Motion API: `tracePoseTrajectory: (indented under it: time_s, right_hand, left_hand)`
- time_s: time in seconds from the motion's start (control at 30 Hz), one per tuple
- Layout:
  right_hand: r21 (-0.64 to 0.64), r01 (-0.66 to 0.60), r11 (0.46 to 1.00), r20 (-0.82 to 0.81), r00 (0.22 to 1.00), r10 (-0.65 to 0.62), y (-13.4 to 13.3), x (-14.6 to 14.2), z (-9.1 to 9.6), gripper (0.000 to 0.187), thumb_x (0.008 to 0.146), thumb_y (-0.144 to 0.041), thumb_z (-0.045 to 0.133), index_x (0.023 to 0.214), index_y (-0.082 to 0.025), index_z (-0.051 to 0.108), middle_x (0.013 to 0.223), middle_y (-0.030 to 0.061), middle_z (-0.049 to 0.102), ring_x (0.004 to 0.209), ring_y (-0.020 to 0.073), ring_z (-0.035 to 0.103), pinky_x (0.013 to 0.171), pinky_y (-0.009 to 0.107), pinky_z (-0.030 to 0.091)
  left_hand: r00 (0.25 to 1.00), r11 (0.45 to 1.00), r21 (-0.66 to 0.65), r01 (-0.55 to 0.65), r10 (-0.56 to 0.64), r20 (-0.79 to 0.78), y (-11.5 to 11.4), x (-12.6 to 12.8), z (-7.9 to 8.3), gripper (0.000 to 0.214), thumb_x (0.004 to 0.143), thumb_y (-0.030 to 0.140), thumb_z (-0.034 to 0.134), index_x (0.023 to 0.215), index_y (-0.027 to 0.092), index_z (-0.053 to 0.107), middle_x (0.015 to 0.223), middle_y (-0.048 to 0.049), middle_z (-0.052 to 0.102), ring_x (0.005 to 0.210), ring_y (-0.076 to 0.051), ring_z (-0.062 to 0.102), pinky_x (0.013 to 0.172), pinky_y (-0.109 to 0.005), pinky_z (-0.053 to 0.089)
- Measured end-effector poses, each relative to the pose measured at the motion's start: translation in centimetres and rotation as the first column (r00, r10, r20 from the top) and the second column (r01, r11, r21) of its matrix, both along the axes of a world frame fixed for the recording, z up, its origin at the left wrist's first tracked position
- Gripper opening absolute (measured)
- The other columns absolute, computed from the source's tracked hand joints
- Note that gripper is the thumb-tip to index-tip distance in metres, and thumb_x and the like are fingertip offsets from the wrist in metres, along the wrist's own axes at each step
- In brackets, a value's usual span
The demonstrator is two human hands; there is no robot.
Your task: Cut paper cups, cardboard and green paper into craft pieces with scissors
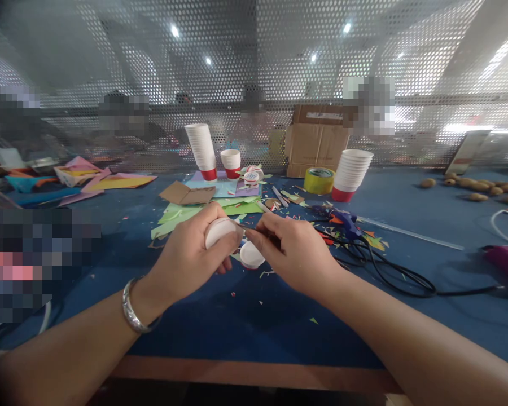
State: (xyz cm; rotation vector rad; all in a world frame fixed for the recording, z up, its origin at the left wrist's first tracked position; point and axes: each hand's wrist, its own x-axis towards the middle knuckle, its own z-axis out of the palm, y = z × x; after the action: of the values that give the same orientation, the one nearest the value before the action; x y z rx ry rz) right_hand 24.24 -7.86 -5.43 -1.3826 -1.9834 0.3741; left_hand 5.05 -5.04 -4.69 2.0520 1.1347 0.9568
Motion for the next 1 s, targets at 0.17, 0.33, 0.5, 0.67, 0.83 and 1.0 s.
tracePoseTrajectory:
  time_s: [0.17,0.33,0.5,0.67,0.83,1.0]
  right_hand:
    - [-0.008,-0.004,1.000,0.012,1.000,0.004,0.2,-0.1,0.0,0.028,0.098,-0.040,0.051,0.082,-0.020,0.061,0.067,-0.0012,0.060,0.059,0.0130,0.048,0.056,0.027,0.032]
    - [-0.021,0.007,1.000,0.025,1.000,-0.007,0.1,-0.1,0.1,0.029,0.097,-0.042,0.052,0.081,-0.020,0.060,0.066,-0.0016,0.060,0.057,0.0123,0.046,0.055,0.027,0.032]
    - [-0.126,-0.020,0.992,-0.065,0.998,0.012,0.2,0.2,0.0,0.037,0.095,-0.055,0.054,0.082,-0.021,0.059,0.063,-0.0032,0.054,0.055,0.0114,0.043,0.051,0.025,0.031]
    - [-0.191,-0.036,0.981,-0.190,0.982,-0.001,0.6,0.7,-0.4,0.040,0.088,-0.059,0.063,0.077,-0.021,0.056,0.060,-0.0050,0.045,0.054,0.0108,0.037,0.048,0.025,0.026]
    - [-0.209,-0.118,0.971,-0.254,0.965,0.062,0.6,0.5,-0.5,0.029,0.090,-0.048,0.065,0.085,-0.020,0.064,0.067,-0.0034,0.053,0.059,0.0115,0.043,0.053,0.025,0.032]
    - [-0.220,-0.166,0.961,-0.266,0.958,0.105,0.7,0.4,-0.4,0.026,0.095,-0.041,0.058,0.085,-0.018,0.066,0.075,0.0005,0.062,0.069,0.0148,0.052,0.062,0.028,0.039]
  left_hand:
    - [0.989,0.965,-0.247,0.093,-0.061,0.133,0.6,0.1,0.2,0.018,0.089,0.031,0.060,0.078,0.022,0.049,0.054,0.0041,0.060,0.043,-0.015,0.062,0.039,-0.023,0.047]
    - [0.980,0.941,-0.300,0.156,-0.109,0.165,1.2,-0.2,0.3,0.017,0.088,0.031,0.061,0.080,0.020,0.052,0.058,0.0017,0.063,0.040,-0.013,0.061,0.035,-0.020,0.045]
    - [0.959,0.880,-0.429,0.203,-0.091,0.268,1.9,-0.6,0.1,0.014,0.088,0.032,0.060,0.085,0.018,0.059,0.058,-0.0001,0.066,0.038,-0.012,0.058,0.032,-0.018,0.041]
    - [0.953,0.834,-0.491,0.251,-0.125,0.275,1.7,-0.4,0.0,0.012,0.086,0.030,0.061,0.084,0.018,0.060,0.059,0.0000,0.066,0.037,-0.011,0.057,0.031,-0.017,0.039]
    - [0.949,0.772,-0.553,0.313,-0.234,0.210,0.7,0.2,0.0,0.011,0.086,0.027,0.060,0.080,0.019,0.057,0.055,0.0017,0.065,0.035,-0.009,0.055,0.030,-0.015,0.039]
    - [0.953,0.774,-0.556,0.302,-0.258,0.158,0.5,0.4,0.0,0.012,0.089,0.027,0.054,0.081,0.019,0.055,0.053,0.0025,0.062,0.033,-0.008,0.053,0.029,-0.014,0.037]
